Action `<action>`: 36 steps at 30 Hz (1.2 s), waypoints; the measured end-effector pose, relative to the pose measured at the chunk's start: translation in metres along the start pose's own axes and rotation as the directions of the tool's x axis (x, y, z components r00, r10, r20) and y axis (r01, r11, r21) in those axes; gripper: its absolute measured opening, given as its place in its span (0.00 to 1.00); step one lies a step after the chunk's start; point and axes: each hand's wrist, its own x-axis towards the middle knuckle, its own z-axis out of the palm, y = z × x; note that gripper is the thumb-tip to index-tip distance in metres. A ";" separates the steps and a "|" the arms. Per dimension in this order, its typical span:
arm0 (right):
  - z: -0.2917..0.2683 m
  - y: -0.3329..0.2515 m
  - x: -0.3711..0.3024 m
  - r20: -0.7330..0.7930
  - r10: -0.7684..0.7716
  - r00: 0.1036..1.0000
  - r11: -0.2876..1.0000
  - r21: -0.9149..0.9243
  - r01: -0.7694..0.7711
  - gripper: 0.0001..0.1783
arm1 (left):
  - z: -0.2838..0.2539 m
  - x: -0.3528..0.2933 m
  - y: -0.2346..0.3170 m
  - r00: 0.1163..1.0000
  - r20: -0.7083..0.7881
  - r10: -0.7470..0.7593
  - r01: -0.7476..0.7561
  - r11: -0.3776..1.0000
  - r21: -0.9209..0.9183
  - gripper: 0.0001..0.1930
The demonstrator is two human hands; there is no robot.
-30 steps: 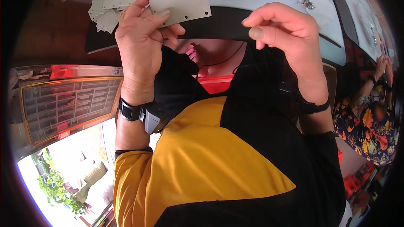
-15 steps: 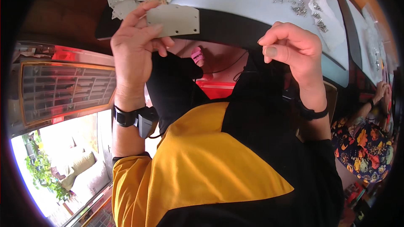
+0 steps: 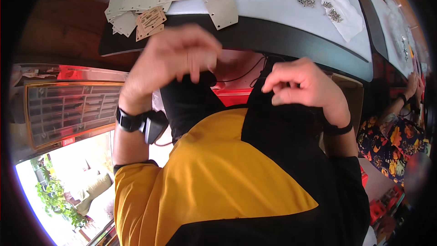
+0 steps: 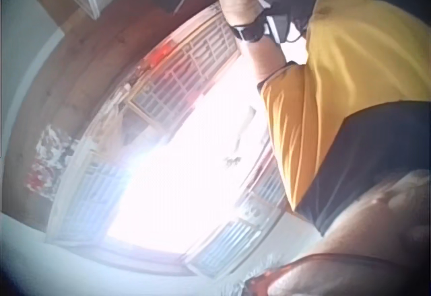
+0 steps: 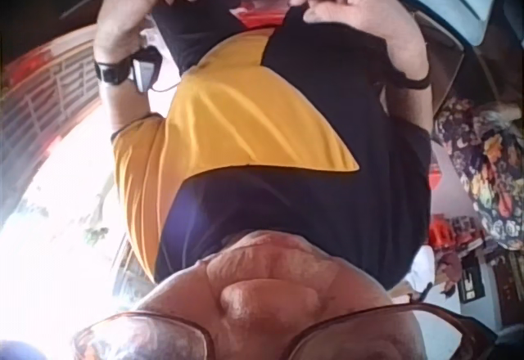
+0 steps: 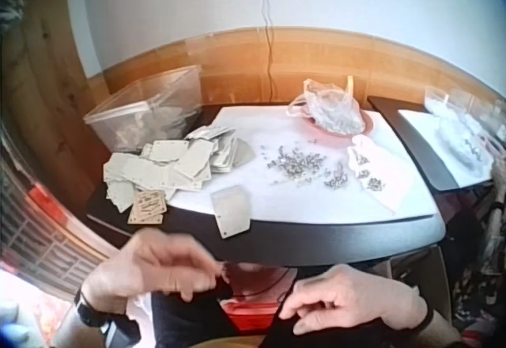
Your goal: Assembling small metal rivets and labels onto shoe components.
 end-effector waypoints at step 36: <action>0.012 0.131 -0.007 -0.239 0.458 0.857 0.811 -0.283 -0.512 0.12 | 0.112 -0.018 -0.236 0.912 0.262 -0.315 0.293 0.949 0.121 0.19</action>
